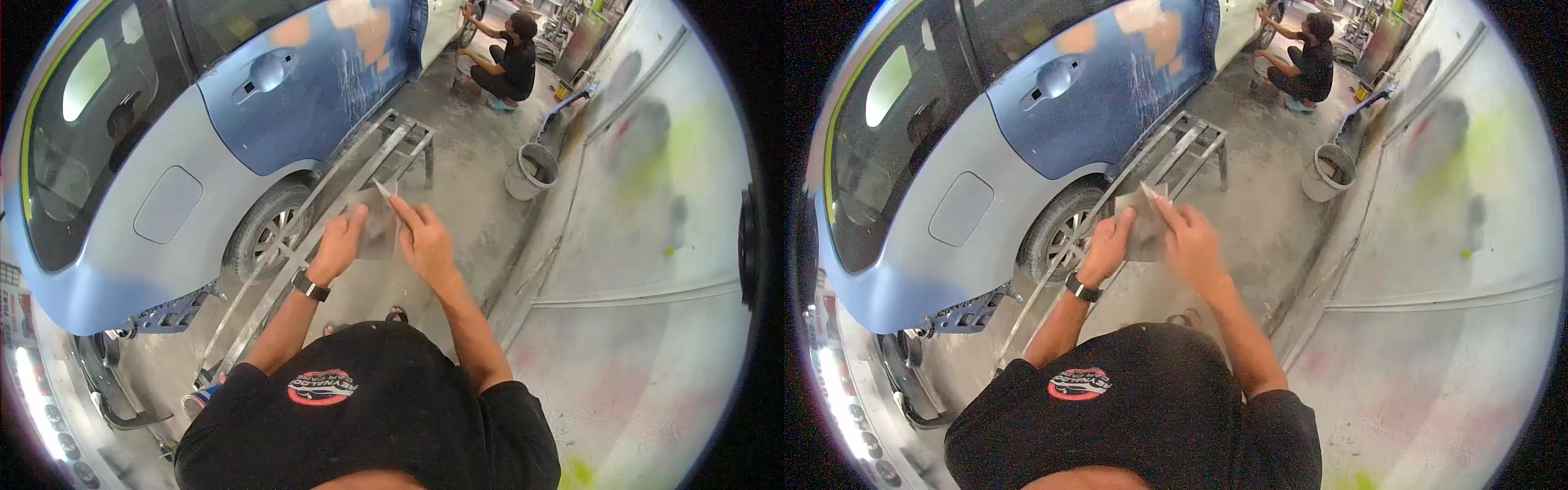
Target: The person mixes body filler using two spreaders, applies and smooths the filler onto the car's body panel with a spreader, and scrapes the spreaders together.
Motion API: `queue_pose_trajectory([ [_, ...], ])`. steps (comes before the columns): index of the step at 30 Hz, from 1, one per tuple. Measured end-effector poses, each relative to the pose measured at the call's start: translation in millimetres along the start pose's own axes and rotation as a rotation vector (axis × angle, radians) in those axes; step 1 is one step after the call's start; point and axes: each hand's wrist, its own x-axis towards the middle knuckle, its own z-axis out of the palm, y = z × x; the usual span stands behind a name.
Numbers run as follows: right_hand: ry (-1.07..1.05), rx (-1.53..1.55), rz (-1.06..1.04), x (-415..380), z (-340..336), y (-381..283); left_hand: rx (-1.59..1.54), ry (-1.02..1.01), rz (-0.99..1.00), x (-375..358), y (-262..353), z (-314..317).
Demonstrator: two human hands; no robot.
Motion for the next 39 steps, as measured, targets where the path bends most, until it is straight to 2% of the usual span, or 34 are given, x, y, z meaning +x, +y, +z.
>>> queue_pose_trajectory([
  [3,-0.078,-0.010,0.086,20.7,-20.7,8.4,0.494,-0.308,0.252,-3.7,1.1,-3.4],
  [6,0.006,0.041,0.268,29.7,-13.9,45.5,0.504,-0.231,0.157,-12.5,-11.7,0.0],
  [9,0.189,1.039,0.578,28.1,-23.9,38.0,-0.697,0.089,-0.088,-6.0,-1.9,-9.6],
  [12,0.069,1.154,0.800,6.5,-9.9,16.4,-0.928,0.078,-0.002,8.7,10.8,-14.1],
  [15,-0.013,1.071,1.181,-8.6,-4.9,-23.4,-0.945,0.070,0.052,19.1,20.2,3.1],
  [18,0.058,1.254,1.114,-39.8,21.5,-0.1,-0.972,-0.021,0.050,6.0,36.7,16.9],
  [20,0.136,1.186,1.114,-54.8,34.5,37.4,-0.904,-0.040,0.045,1.8,33.2,22.6],
  [24,0.227,1.112,1.083,-31.3,-13.1,17.9,-0.872,-0.197,0.029,-9.1,24.6,31.8],
  [26,0.298,0.644,1.016,-42.0,-20.6,67.0,-0.830,-0.266,-0.007,-19.0,32.5,27.8],
  [29,0.448,0.302,0.726,-58.0,-38.4,75.6,-0.867,-0.238,-0.001,-25.7,47.6,30.2],
  [31,0.313,0.184,0.626,-61.7,-56.4,42.7,-0.937,-0.143,-0.033,-18.9,50.0,34.0],
  [33,-0.054,0.045,0.688,-63.9,-77.1,-12.2,-0.926,-0.031,-0.049,-13.8,41.7,38.0],
  [35,-0.231,-0.151,0.307,-86.9,-67.2,8.5,-0.832,0.076,-0.036,-7.1,28.5,41.8],
  [36,-0.316,-0.248,0.120,-101.5,-61.6,20.0,-0.890,0.059,-0.056,-7.7,32.1,38.0],
  [38,-0.274,-0.293,0.110,-128.0,-61.8,37.6,-1.010,0.035,-0.088,-8.1,50.4,23.2],
  [39,-0.255,-0.314,0.097,-133.8,-64.0,42.2,-0.946,0.063,-0.023,-8.3,57.2,22.5],
])
